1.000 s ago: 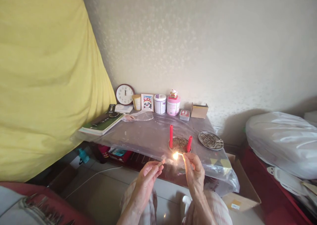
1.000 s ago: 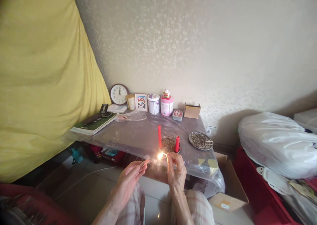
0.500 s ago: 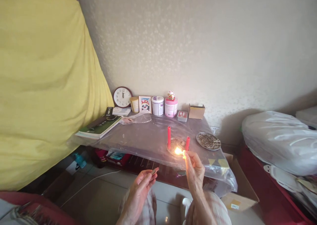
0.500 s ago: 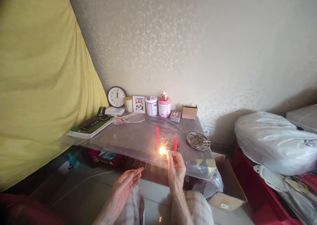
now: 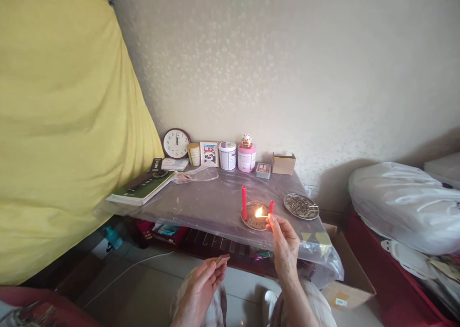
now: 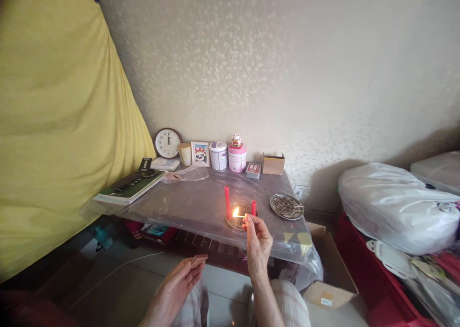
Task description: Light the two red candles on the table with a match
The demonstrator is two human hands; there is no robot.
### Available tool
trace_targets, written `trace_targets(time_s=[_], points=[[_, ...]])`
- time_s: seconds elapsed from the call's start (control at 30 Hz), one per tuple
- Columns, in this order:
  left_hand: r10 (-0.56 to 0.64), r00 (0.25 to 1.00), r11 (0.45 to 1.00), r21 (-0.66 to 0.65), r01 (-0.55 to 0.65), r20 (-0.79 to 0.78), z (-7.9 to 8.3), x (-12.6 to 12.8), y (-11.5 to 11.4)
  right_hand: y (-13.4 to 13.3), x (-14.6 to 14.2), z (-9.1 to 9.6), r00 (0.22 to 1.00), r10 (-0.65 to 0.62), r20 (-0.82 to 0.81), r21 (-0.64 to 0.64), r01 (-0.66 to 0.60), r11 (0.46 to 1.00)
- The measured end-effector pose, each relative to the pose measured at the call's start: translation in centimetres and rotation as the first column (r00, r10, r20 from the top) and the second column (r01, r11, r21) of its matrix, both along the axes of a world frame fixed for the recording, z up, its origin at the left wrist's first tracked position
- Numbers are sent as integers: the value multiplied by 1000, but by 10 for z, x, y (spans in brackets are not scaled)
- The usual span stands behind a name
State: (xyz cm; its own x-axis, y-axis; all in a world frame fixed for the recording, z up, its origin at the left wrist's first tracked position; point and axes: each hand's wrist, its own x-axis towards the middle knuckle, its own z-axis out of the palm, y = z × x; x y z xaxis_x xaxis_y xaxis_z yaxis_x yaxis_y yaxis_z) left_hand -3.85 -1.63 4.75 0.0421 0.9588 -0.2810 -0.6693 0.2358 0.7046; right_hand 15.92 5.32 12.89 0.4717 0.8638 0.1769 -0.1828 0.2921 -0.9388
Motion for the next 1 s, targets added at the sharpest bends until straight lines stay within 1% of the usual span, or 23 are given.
trace_targets(time_s=[0.1, 0.3, 0.43, 0.57, 0.73, 0.83, 1.0], points=[[-11, 999, 1000, -6, 11, 37, -4, -1, 0, 3, 0, 0, 998, 21, -53, 11, -20, 1000], [-56, 993, 998, 5, 55, 106, -14, -3, 0, 9, 3, -3, 978, 107, -177, 46, -101, 994], [-90, 983, 996, 7, 90, 163, -25, -6, 2, 12, 3, 1, 964, 136, -229, 53, -127, 990], [-157, 961, 988, 24, 155, 230, -39, -12, 4, 13, 3, 7, 959, 161, -232, 68, -149, 986], [-211, 948, 977, 44, 207, 240, -52, -18, 7, 15, 4, 13, 952, 191, -238, 74, -179, 981], [-236, 943, 972, 65, 227, 235, -55, -19, 8, 19, 4, 14, 958, 198, -209, 92, -182, 979], [-220, 944, 975, 72, 209, 246, -54, -20, 5, 25, 2, 17, 974, 173, -144, 108, -158, 981]])
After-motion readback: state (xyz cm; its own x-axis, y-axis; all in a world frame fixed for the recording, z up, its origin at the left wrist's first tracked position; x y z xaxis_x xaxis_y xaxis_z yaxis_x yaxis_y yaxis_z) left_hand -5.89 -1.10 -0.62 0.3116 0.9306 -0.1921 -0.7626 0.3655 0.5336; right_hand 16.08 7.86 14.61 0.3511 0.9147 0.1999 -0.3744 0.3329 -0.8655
